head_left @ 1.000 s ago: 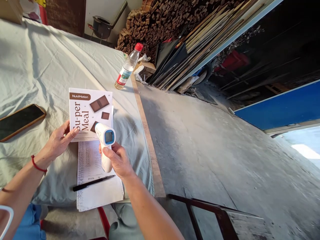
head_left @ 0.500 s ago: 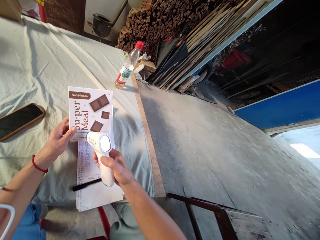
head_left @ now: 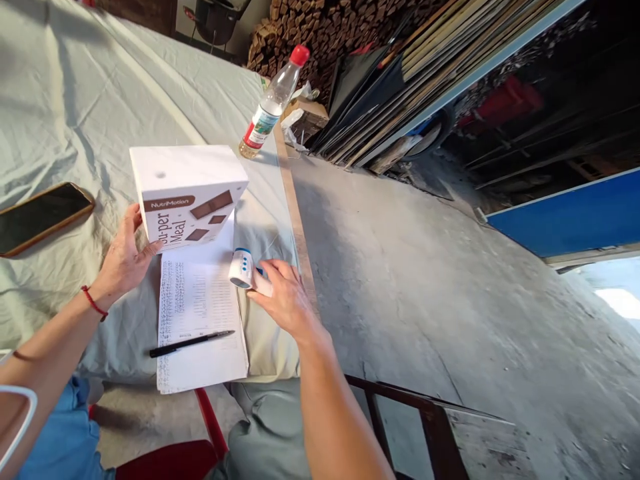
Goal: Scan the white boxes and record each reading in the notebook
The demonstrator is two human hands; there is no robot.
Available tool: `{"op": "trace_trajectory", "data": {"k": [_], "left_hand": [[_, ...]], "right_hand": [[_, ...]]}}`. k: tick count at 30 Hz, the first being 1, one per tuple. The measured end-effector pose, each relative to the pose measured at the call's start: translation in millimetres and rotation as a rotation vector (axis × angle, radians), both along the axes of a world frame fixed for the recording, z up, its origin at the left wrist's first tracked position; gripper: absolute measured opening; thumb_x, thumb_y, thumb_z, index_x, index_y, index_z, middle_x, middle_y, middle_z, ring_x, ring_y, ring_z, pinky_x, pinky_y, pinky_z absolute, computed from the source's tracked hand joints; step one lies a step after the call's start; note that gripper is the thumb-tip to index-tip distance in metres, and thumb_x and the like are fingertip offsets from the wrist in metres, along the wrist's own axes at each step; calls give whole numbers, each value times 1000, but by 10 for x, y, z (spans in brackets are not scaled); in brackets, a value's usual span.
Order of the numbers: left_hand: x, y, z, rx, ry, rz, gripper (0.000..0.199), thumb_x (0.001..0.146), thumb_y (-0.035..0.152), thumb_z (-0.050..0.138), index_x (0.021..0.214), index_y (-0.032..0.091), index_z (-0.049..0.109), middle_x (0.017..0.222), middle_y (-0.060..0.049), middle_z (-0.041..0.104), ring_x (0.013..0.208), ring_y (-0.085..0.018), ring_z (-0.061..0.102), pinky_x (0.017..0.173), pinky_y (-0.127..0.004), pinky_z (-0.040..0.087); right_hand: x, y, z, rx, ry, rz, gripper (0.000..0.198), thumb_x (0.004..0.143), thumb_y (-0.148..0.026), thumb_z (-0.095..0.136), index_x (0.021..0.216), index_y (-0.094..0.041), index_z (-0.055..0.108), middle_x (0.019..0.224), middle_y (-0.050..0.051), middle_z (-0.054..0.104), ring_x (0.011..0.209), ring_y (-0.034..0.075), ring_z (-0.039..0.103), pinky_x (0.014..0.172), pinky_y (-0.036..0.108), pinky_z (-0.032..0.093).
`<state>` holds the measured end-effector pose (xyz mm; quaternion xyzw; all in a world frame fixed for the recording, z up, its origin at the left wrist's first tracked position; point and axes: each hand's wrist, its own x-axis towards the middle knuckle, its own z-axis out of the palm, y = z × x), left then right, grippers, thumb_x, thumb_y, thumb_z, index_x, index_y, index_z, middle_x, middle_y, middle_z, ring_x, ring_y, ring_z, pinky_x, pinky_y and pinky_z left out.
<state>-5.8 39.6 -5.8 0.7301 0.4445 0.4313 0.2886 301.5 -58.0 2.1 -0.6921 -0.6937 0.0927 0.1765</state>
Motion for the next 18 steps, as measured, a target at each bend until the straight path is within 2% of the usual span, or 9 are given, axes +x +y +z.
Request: {"op": "trace_trajectory", "data": {"k": [2,5,6,8,10,12,15,16,18], "left_hand": [[-21,-39,7,-21,110,62,52,90,41,59,135,21,41,135,-14,55,128,-33,54,108,-51,45],[-65,-113,94,-80,273,217,40,83,39,66,114,19,52,120,-14,60,109,-30,62,95,-47,52],[-82,-137,135,-97,319,246,31,81,38,67,104,19,55,111,-12,62,99,-27,63,87,-43,53],[-115,-188,217,-125,397,222,18,80,34,66,83,20,54,90,-5,62,79,-21,60,73,-35,51],[-138,-251,282,-132,441,96,19,81,31,63,72,20,51,74,0,58,66,-16,54,65,-31,46],[-145,-327,312,-135,455,-91,17,83,27,61,71,20,51,69,1,56,62,-14,52,61,-28,42],[-123,-436,294,-157,520,-385,4,84,21,61,82,18,60,80,-1,62,70,-15,57,65,-27,44],[-108,-464,278,-164,568,-452,4,84,21,64,87,19,63,85,-2,64,76,-17,60,70,-29,46],[-72,-503,248,-163,689,-508,18,81,23,72,97,19,65,94,-4,66,87,-22,63,80,-34,49]], "right_hand": [[-142,-109,109,60,-31,133,38,82,-17,75,119,-20,70,116,11,64,109,30,59,95,44,48],[-425,-279,230,-44,-14,512,12,90,-17,71,99,-22,74,91,4,66,90,20,60,84,33,46],[-508,-324,237,-66,-60,568,6,90,-16,71,91,-21,73,86,3,64,85,19,58,80,32,44],[-615,-381,204,-86,-149,641,16,89,-11,69,76,-18,68,77,2,62,77,17,55,74,30,39],[-625,-390,142,-55,-165,658,25,86,-4,64,66,-17,62,69,0,59,70,15,53,69,29,36],[-563,-357,94,-10,-62,649,22,81,-1,60,67,-18,61,64,-2,58,63,12,52,65,27,35],[-486,-278,96,92,275,551,15,75,-6,56,75,-19,63,62,-5,60,54,10,51,57,23,39],[-497,-263,117,130,404,484,13,75,-9,56,75,-20,62,62,-5,62,53,10,53,56,22,41],[-594,-270,167,188,650,317,7,75,-14,59,74,-21,59,64,-3,64,54,11,56,54,22,45]]}}
